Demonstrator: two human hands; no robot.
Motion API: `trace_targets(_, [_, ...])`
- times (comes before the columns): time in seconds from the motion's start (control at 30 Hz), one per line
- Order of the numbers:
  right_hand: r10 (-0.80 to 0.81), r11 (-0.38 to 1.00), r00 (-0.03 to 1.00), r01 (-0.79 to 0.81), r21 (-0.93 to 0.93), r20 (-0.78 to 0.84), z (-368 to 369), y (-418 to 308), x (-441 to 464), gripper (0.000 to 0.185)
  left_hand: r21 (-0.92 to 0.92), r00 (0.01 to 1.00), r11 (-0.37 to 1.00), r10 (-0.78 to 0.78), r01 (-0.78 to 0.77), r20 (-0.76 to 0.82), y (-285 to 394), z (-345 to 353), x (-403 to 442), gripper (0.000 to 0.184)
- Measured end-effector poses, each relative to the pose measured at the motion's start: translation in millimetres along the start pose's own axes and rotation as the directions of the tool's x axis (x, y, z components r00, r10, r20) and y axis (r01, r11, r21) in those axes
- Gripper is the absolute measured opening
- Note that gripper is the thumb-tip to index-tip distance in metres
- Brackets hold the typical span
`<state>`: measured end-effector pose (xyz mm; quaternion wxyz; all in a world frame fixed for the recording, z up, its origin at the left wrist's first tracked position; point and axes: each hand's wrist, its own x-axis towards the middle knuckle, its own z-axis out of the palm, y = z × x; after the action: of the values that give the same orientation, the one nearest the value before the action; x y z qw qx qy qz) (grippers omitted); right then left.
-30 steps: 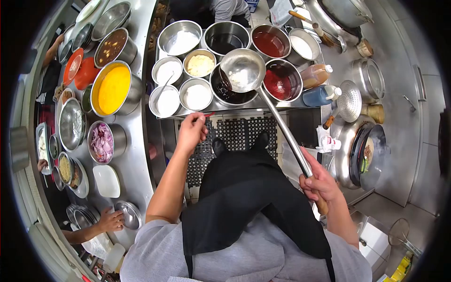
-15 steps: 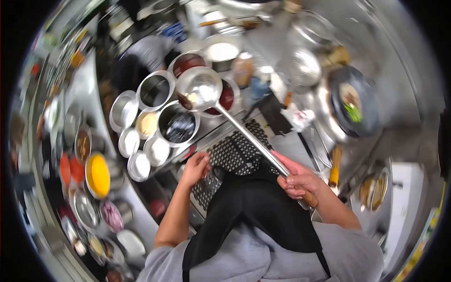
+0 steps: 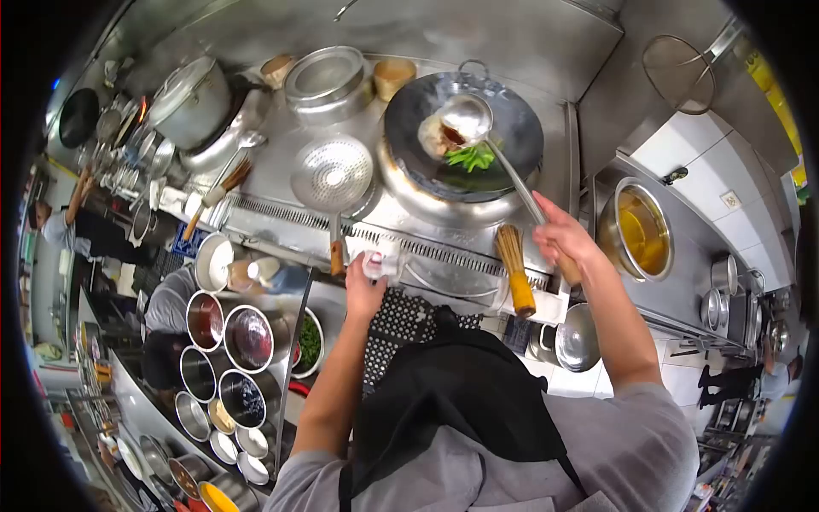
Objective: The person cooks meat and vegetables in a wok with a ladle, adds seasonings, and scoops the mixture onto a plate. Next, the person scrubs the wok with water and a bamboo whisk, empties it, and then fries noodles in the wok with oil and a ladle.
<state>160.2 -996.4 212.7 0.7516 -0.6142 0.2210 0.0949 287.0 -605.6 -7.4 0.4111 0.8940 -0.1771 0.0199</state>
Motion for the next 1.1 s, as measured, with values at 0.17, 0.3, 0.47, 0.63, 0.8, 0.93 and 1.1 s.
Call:
trace_targets(0.17, [-0.168,0.853,0.957,0.021,-0.522,-0.236,-48.1,21.5,82.5,0.086,0.417,0.923,0.874,-0.343,0.247,0.172,10.8,53.5,57.4,0.069])
trace_targets(0.3, [0.041,0.972,0.995,-0.061,-0.227,-0.090,-36.6,7.6,72.5,0.084,0.284,0.898,0.943,-0.272,0.176,0.346,-31.9,52.6,83.0,0.061])
trace_targets(0.47, [0.097,0.995,0.995,-0.097,0.014,-0.029,-56.0,16.4,61.4,0.086,-0.729,0.818,0.390,-0.391,0.563,0.422,11.2,-13.7,107.0,0.038])
trace_targets(0.63, [-0.393,0.592,0.887,0.041,-0.805,-0.244,-40.8,64.7,96.0,0.087,-0.691,0.674,0.032,-0.257,0.722,0.693,50.7,-27.6,149.2,0.041])
trace_targets(0.8, [0.098,0.990,0.987,-0.110,-0.090,-0.131,41.5,34.9,55.1,0.085,-0.490,0.512,0.152,-0.312,0.858,0.800,114.6,31.3,190.1,0.043])
trace_targets(0.93, [0.068,0.976,0.984,-0.100,-0.196,-0.163,49.7,39.0,40.0,0.083,-0.363,0.399,0.194,-0.193,0.911,0.897,115.9,105.8,222.2,0.032])
trace_targets(1.1, [-0.222,0.445,0.944,-0.125,-0.887,-0.245,50.2,13.1,-16.1,0.087,-0.491,0.530,0.201,-0.296,0.848,0.795,141.8,93.5,194.3,0.018])
